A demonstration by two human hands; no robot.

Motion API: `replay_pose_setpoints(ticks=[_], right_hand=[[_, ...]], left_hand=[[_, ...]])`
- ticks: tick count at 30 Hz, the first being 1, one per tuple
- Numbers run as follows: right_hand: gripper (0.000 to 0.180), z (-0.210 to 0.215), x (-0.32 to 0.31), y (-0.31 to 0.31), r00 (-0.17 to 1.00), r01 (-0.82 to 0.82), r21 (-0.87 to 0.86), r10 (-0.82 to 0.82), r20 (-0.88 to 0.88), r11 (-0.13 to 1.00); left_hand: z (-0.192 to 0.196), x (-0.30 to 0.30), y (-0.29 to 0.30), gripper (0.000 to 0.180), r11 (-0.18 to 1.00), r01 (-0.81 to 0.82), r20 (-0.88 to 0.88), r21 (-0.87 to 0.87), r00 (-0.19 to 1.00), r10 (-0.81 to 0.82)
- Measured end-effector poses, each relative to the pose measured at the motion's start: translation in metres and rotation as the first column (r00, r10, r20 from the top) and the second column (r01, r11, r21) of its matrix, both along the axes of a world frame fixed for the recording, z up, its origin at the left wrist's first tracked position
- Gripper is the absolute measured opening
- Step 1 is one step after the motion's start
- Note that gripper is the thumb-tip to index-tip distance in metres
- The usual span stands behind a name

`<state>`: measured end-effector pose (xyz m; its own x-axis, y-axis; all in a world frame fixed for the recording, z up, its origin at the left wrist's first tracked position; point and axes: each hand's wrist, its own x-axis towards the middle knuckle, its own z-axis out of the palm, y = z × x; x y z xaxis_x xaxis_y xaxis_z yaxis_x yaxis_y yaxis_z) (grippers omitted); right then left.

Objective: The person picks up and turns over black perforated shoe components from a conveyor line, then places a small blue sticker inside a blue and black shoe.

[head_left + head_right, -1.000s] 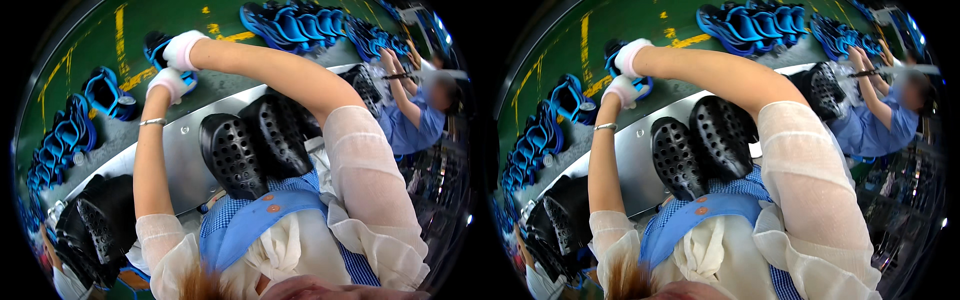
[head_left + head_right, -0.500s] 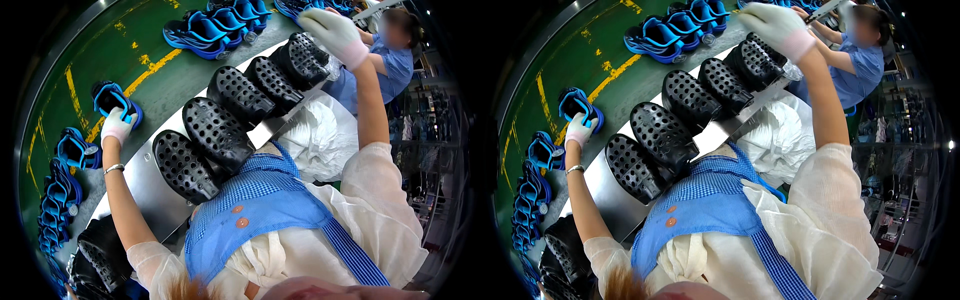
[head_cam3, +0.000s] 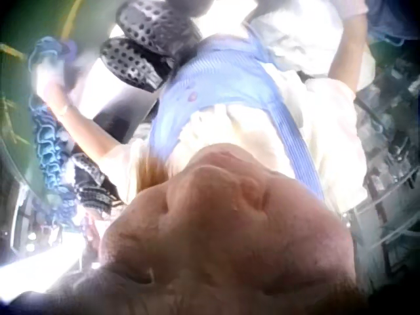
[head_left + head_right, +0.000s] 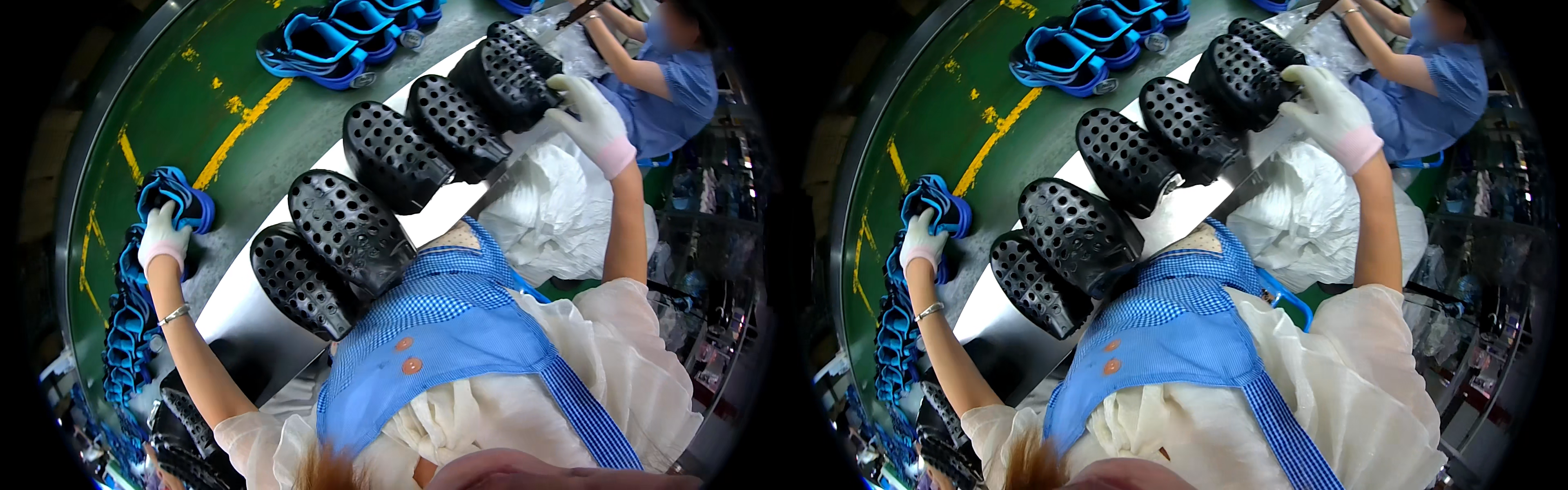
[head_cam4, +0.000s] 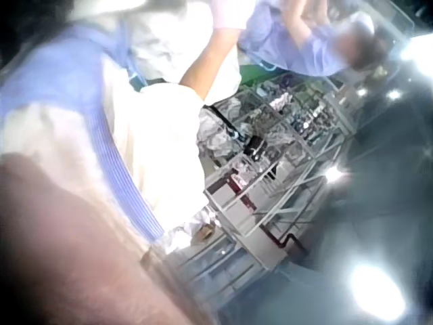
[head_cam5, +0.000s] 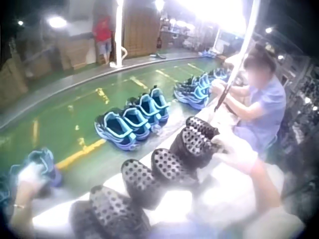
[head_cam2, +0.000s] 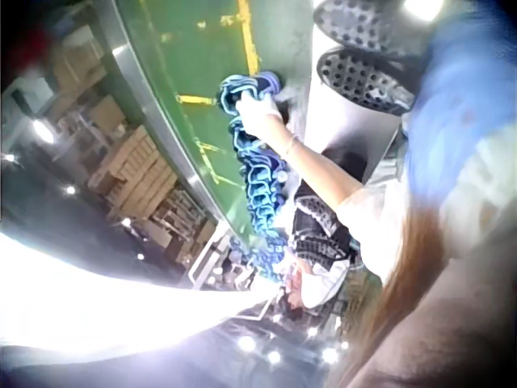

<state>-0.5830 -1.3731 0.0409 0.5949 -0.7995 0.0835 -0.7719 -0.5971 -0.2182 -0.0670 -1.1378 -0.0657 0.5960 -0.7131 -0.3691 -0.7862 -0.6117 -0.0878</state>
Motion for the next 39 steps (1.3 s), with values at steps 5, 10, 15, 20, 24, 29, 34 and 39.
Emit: replay_pose_setpoints(ticks=[5, 10, 15, 20, 24, 29, 34, 39], right_hand=[[0.037, 0.002, -0.001, -0.006, 0.999, -0.037, 0.009, 0.037, -0.004, 0.999], [0.038, 0.003, 0.005, -0.013, 0.995, -0.100, 0.006, 0.100, -0.014, 0.995], [0.038, 0.010, 0.011, -0.014, 0.996, -0.069, 0.096, 0.073, -0.043, 0.993], [0.039, 0.011, 0.007, -0.019, 0.994, -0.089, 0.084, 0.095, -0.062, 0.992], [0.040, 0.013, 0.010, -0.019, 0.988, -0.151, 0.063, 0.154, -0.033, 0.986], [0.037, 0.021, 0.012, -0.015, 0.990, -0.125, 0.062, 0.128, -0.059, 0.990], [0.037, 0.036, 0.018, -0.004, 0.983, -0.163, 0.001, 0.163, -0.080, 0.987], [0.039, 0.061, 0.062, 0.011, 0.940, -0.335, -0.159, 0.342, 0.013, 0.928]], left_hand=[[0.028, -0.040, -0.067, 0.047, 0.804, 0.358, -0.122, -0.475, 0.878, -0.464], [0.009, -0.085, -0.153, 0.050, 0.676, 0.495, -0.137, -0.547, 0.743, -0.655], [-0.034, -0.115, -0.208, 0.064, 0.664, 0.503, -0.231, -0.553, 0.674, -0.702], [-0.029, -0.111, -0.209, 0.044, 0.789, 0.473, -0.337, -0.393, 0.724, -0.602], [-0.026, -0.072, -0.176, 0.031, 0.765, 0.223, -0.442, -0.604, 0.706, -0.554], [0.000, -0.042, -0.129, 0.031, 0.906, -0.123, -0.740, -0.405, 0.625, -0.246], [-0.019, -0.031, -0.095, 0.030, 0.859, -0.134, -0.683, -0.494, 0.672, -0.288], [-0.056, -0.046, -0.068, 0.041, 0.793, 0.190, -0.396, -0.579, 0.785, -0.477]])
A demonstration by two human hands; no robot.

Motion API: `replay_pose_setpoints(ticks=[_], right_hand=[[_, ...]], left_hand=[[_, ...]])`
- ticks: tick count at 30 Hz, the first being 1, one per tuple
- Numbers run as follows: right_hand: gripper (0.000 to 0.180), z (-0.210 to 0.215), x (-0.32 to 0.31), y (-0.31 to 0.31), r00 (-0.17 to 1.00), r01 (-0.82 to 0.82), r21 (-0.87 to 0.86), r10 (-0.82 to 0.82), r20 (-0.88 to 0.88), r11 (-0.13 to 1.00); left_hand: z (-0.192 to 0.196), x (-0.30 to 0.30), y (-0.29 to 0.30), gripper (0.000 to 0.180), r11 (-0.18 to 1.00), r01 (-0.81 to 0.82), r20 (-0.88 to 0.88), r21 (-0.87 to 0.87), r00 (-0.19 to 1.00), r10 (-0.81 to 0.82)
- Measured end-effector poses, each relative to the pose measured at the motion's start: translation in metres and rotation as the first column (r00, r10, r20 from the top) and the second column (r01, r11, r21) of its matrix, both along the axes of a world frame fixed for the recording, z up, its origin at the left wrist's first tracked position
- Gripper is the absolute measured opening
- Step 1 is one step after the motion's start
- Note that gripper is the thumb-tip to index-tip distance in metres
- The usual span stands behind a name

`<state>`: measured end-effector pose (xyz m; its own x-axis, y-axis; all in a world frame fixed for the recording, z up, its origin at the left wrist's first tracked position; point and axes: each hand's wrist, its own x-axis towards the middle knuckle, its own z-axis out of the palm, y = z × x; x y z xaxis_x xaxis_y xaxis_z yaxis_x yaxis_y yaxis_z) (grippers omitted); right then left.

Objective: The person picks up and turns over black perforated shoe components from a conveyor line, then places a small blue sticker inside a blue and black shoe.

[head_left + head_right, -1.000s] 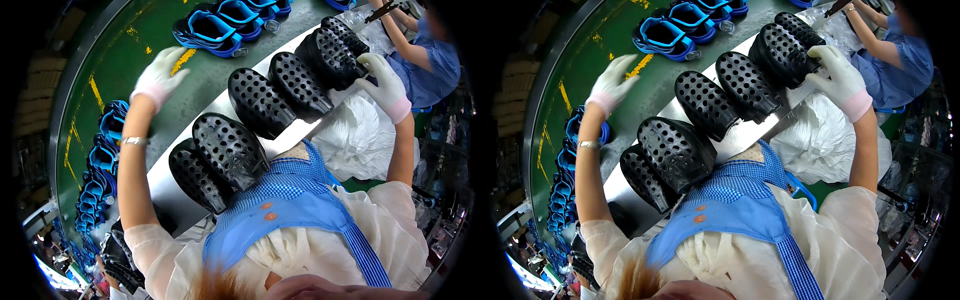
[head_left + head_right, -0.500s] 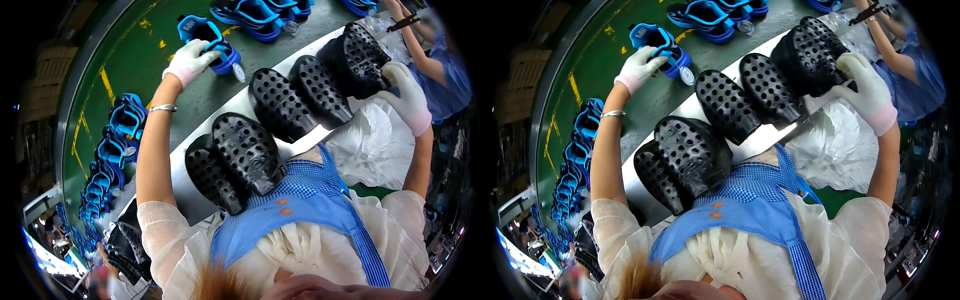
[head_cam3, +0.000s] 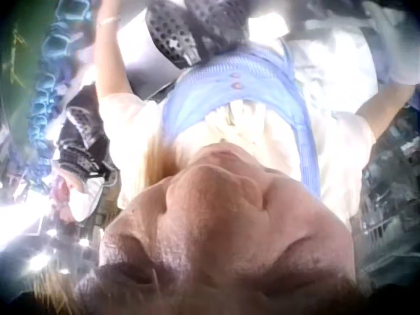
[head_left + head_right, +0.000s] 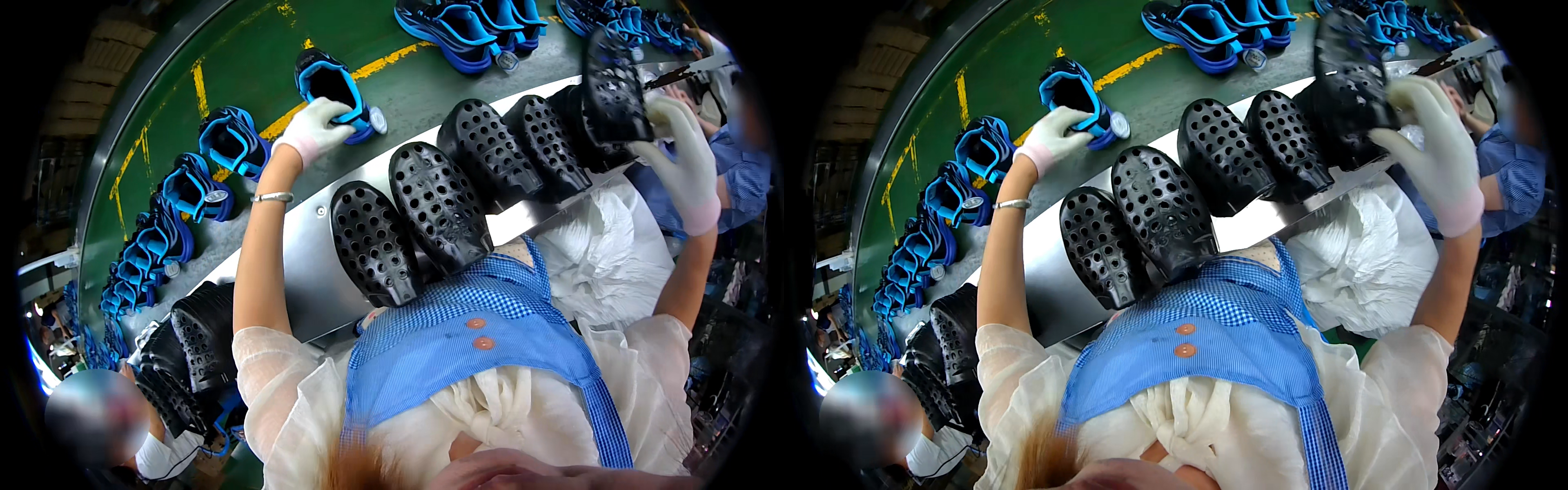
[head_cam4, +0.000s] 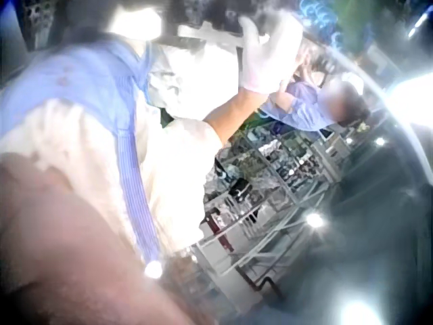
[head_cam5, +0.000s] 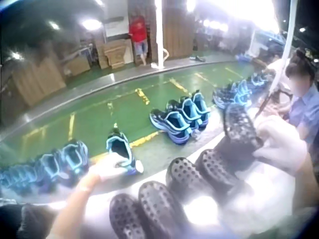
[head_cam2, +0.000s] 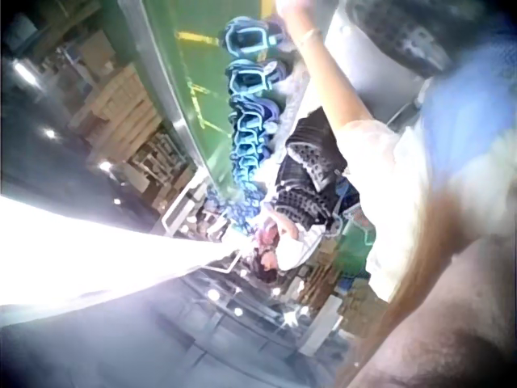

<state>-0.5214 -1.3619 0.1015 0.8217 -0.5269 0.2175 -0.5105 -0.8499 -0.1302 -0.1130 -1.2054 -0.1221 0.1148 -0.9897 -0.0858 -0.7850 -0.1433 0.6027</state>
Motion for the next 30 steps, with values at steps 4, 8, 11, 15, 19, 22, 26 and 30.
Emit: replay_pose_setpoints(ticks=[4, 8, 11, 15, 19, 22, 26, 30], right_hand=[[0.039, -0.010, 0.064, 0.013, 0.976, -0.217, 0.055, 0.215, 0.030, 0.975], [0.035, -0.022, 0.138, 0.044, 0.867, -0.499, 0.091, 0.494, 0.069, 0.862], [0.035, -0.039, 0.178, 0.061, 0.784, -0.620, 0.153, 0.614, 0.088, 0.769], [0.037, -0.066, 0.211, 0.074, 0.769, -0.639, 0.251, 0.616, 0.172, 0.727], [0.045, -0.086, 0.229, 0.086, 0.840, -0.538, 0.330, 0.527, 0.132, 0.775], [0.057, -0.093, 0.238, 0.093, 0.916, -0.381, 0.257, 0.401, -0.030, 0.888], [0.052, -0.101, 0.255, 0.094, 0.921, -0.310, 0.265, 0.358, -0.155, 0.913], [0.049, -0.115, 0.264, 0.085, 0.911, -0.342, 0.260, 0.386, -0.144, 0.903]], left_hand=[[0.019, -0.016, 0.013, 0.055, 0.974, -0.142, 0.016, -0.179, 0.989, 0.147], [0.063, -0.036, 0.027, 0.059, 0.945, -0.323, -0.892, -0.043, 0.439, 0.109], [0.077, -0.054, 0.031, 0.065, 0.924, -0.374, -0.986, -0.077, -0.111, -0.126], [0.069, -0.048, 0.045, 0.054, 0.889, -0.441, -0.903, -0.123, -0.321, -0.284], [0.057, -0.043, 0.051, 0.045, 0.823, -0.558, -0.942, -0.104, -0.210, -0.261], [0.054, -0.046, 0.043, 0.036, 0.622, -0.776, -0.969, 0.106, -0.221, -0.112], [0.054, -0.048, 0.034, 0.037, 0.431, -0.875, -0.963, 0.220, -0.265, -0.045], [0.042, -0.044, 0.029, 0.039, 0.380, -0.874, -0.947, 0.301, -0.322, 0.009]])
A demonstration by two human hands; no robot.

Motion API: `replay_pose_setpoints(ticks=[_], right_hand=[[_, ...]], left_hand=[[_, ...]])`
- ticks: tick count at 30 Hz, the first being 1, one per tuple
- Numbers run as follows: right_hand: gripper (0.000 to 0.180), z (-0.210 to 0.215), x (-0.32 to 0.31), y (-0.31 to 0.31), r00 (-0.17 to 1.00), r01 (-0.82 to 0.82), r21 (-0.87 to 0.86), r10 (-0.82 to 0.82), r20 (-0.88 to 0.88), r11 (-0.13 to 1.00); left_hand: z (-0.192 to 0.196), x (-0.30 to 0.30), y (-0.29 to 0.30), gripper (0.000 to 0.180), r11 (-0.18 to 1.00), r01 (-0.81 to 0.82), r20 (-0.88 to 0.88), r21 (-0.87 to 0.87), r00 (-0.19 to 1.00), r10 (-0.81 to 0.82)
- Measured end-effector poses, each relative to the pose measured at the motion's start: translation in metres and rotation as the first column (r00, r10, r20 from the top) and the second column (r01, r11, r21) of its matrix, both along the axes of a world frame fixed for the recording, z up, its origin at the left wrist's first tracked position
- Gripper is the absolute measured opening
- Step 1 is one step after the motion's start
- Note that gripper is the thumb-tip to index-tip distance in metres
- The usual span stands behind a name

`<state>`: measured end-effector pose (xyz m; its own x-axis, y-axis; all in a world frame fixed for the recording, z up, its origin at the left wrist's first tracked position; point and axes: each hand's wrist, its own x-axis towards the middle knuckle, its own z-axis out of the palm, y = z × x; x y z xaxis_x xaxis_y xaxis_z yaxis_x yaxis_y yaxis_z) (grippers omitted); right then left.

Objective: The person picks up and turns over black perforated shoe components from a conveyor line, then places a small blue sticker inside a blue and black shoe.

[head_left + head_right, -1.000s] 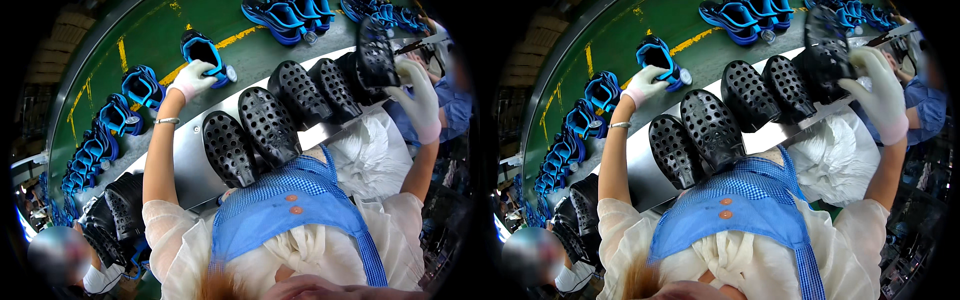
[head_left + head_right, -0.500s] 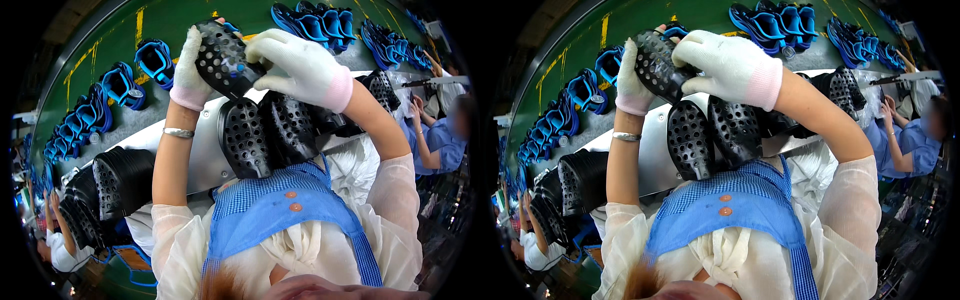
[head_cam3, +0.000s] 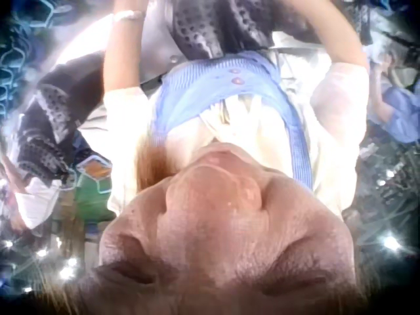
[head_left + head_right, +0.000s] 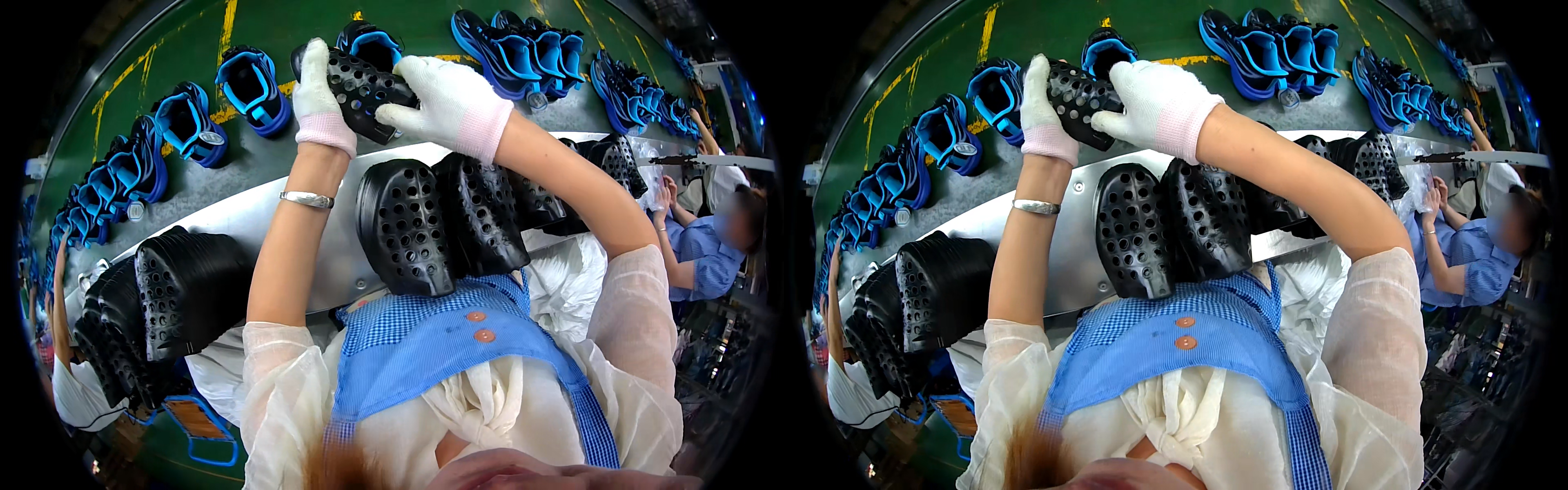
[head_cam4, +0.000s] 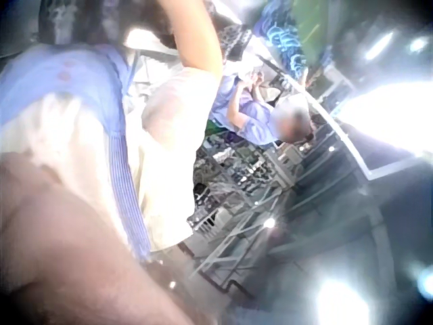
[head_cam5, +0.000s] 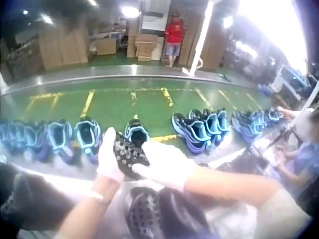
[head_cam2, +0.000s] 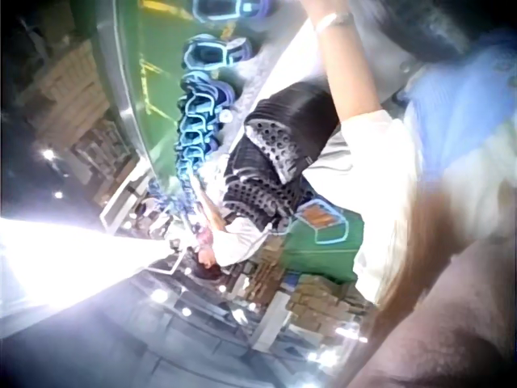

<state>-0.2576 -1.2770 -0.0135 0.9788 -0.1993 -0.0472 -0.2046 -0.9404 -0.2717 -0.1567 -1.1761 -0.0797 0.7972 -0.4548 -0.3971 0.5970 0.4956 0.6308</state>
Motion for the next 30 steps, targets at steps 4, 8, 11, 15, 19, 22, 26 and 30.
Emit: replay_pose_setpoints(ticks=[4, 8, 11, 15, 19, 22, 26, 30], right_hand=[[0.044, -0.009, 0.006, -0.002, 0.999, 0.002, 0.055, 0.000, -0.039, 0.998], [0.041, -0.022, 0.007, -0.003, 1.000, 0.020, 0.139, -0.020, -0.001, 0.990], [0.039, -0.024, 0.008, -0.006, 1.000, -0.005, 0.103, 0.003, 0.015, 0.995], [0.040, -0.006, 0.004, -0.031, 0.999, -0.025, -0.022, 0.024, -0.028, 0.999], [0.040, -0.005, 0.010, -0.062, 0.987, -0.035, -0.065, 0.025, -0.159, 0.997], [0.044, -0.012, 0.032, -0.073, 0.964, -0.069, -0.067, 0.049, -0.260, 0.995], [0.042, -0.032, 0.065, -0.073, 0.944, -0.041, -0.230, -0.037, -0.327, 0.972], [0.030, -0.058, 0.083, -0.048, 0.898, -0.078, -0.313, -0.070, -0.435, 0.947]], left_hand=[[-0.011, 0.002, 0.000, 0.039, 1.000, 0.016, -0.057, 0.010, 0.998, -0.016], [-0.013, 0.000, -0.004, 0.028, 0.999, 0.024, -0.130, -0.043, 0.991, -0.030], [-0.025, 0.008, -0.006, 0.033, 0.995, 0.074, -0.151, -0.064, 0.985, -0.083], [-0.037, 0.012, 0.010, 0.045, 0.932, 0.303, 0.118, 0.200, 0.937, -0.330], [-0.073, 0.010, 0.019, 0.036, 0.752, -0.109, 0.756, 0.650, 0.195, -0.625], [-0.078, 0.001, 0.008, 0.022, 0.697, -0.197, 0.716, 0.690, 0.039, -0.697], [-0.076, -0.010, -0.019, 0.021, 0.627, -0.230, 0.651, 0.744, 0.039, -0.758], [-0.077, -0.013, -0.028, 0.025, 0.569, -0.212, 0.596, 0.794, 0.091, -0.798]])
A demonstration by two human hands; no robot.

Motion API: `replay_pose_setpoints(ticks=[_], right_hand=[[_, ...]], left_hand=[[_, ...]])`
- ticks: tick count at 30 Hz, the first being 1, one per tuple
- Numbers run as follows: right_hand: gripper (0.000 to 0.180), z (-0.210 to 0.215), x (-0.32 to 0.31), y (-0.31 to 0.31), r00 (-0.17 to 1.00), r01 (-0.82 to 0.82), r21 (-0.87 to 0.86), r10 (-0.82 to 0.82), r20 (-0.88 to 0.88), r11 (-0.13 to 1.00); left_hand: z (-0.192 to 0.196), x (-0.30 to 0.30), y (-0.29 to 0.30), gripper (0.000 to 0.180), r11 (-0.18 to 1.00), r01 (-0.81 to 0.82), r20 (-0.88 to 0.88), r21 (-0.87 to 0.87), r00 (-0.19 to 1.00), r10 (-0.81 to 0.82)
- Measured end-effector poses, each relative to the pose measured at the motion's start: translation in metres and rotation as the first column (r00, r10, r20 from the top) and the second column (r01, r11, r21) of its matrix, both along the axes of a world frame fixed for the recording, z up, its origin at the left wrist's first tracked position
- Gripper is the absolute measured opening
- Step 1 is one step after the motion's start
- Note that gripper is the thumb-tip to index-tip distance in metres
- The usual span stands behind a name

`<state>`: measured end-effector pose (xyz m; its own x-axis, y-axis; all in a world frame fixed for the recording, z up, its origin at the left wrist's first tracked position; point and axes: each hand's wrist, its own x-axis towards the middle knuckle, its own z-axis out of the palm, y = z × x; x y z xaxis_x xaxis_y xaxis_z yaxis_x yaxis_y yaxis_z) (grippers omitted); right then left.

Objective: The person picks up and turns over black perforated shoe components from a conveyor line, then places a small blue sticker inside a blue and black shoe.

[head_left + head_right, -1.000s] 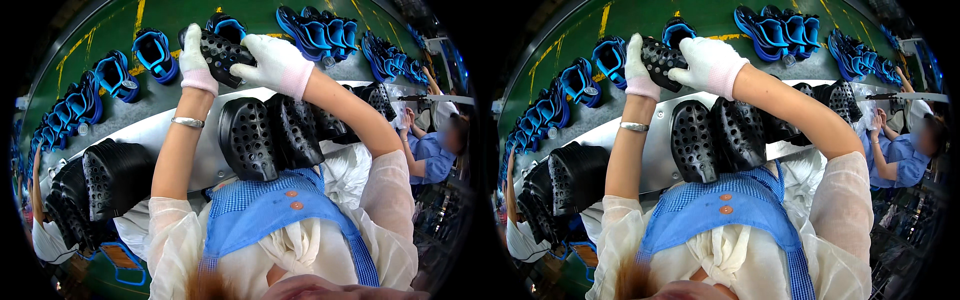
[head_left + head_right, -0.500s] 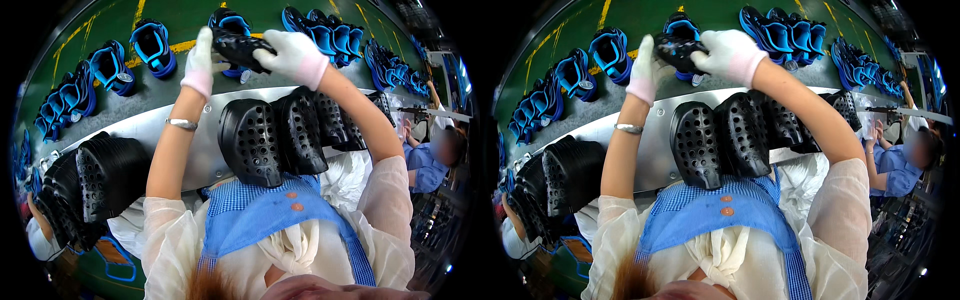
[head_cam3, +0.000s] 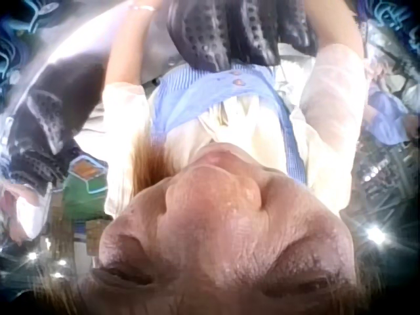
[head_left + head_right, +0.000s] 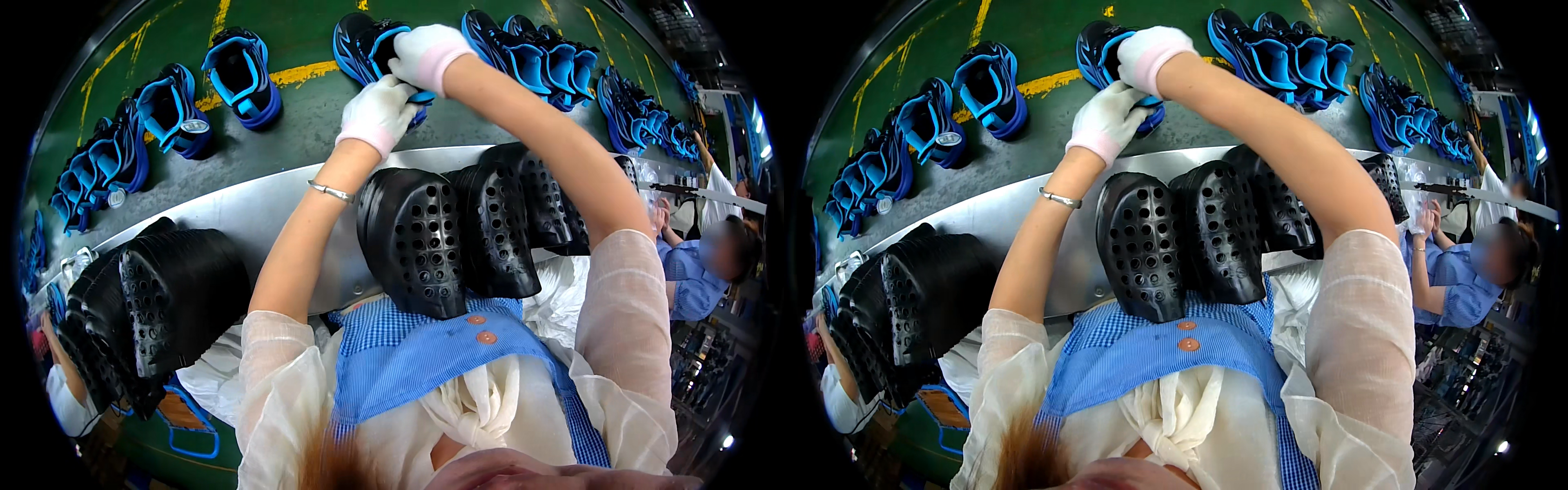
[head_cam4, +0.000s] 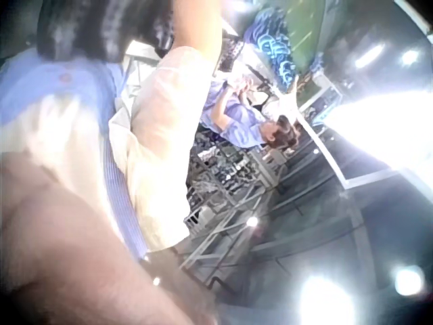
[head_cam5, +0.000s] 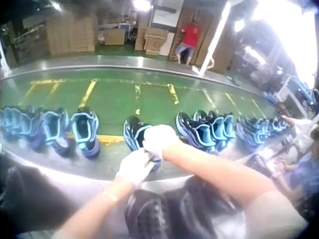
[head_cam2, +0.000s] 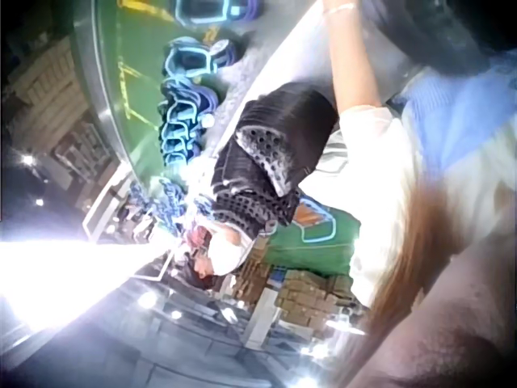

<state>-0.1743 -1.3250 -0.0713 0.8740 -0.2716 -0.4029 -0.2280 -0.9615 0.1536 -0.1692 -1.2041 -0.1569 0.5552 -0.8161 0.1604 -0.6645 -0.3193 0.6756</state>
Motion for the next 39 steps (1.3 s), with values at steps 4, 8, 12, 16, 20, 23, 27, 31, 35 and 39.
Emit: replay_pose_setpoints(ticks=[4, 8, 12, 16, 20, 23, 27, 31, 35, 39], right_hand=[[0.029, -0.029, 0.012, -0.009, 0.997, 0.052, 0.115, -0.058, 0.050, 0.992], [0.028, -0.037, 0.024, -0.007, 0.994, 0.100, 0.212, -0.087, -0.071, 0.972], [0.026, -0.043, 0.023, -0.006, 0.995, 0.100, 0.253, -0.091, -0.046, 0.962], [0.025, -0.069, 0.029, -0.016, 0.998, 0.025, 0.225, -0.036, 0.046, 0.974], [0.027, -0.055, 0.025, -0.016, 0.989, 0.110, 0.345, -0.137, 0.054, 0.932], [0.036, -0.022, 0.009, -0.007, 0.992, 0.110, 0.404, -0.127, 0.015, 0.908], [0.036, -0.001, -0.038, -0.051, 0.979, -0.046, 0.277, -0.011, 0.202, 0.960], [0.036, 0.027, -0.091, -0.105, 0.986, 0.129, -0.117, -0.115, 0.120, 0.985], [0.039, 0.004, -0.125, -0.138, 0.946, 0.235, -0.131, -0.257, -0.197, 0.963], [0.034, -0.012, -0.123, -0.139, 0.939, 0.295, 0.025, -0.285, -0.192, 0.955]], left_hand=[[0.030, 0.014, -0.014, 0.040, 0.859, 0.200, -0.222, 0.472, 0.970, -0.104], [0.007, 0.021, -0.024, 0.038, 0.813, 0.268, -0.107, 0.516, 0.962, -0.249], [0.006, 0.025, -0.027, 0.037, 0.749, 0.328, -0.149, 0.576, 0.943, -0.298], [-0.003, 0.025, -0.031, 0.045, 0.779, 0.273, -0.134, 0.564, 0.961, -0.240], [0.011, 0.023, -0.034, 0.047, 0.782, 0.253, -0.146, 0.570, 0.968, -0.206], [-0.006, 0.022, -0.027, 0.042, 0.848, 0.202, -0.116, 0.489, 0.979, -0.166], [0.004, 0.020, -0.035, 0.037, 0.767, 0.222, -0.177, 0.602, 0.974, -0.143], [0.007, 0.016, -0.031, 0.032, 0.791, 0.186, -0.142, 0.582, 0.982, -0.126], [0.008, 0.012, -0.032, 0.031, 0.793, 0.172, -0.137, 0.584, 0.984, -0.113], [0.010, 0.008, -0.032, 0.031, 0.800, 0.147, -0.113, 0.582, 0.989, -0.100]])
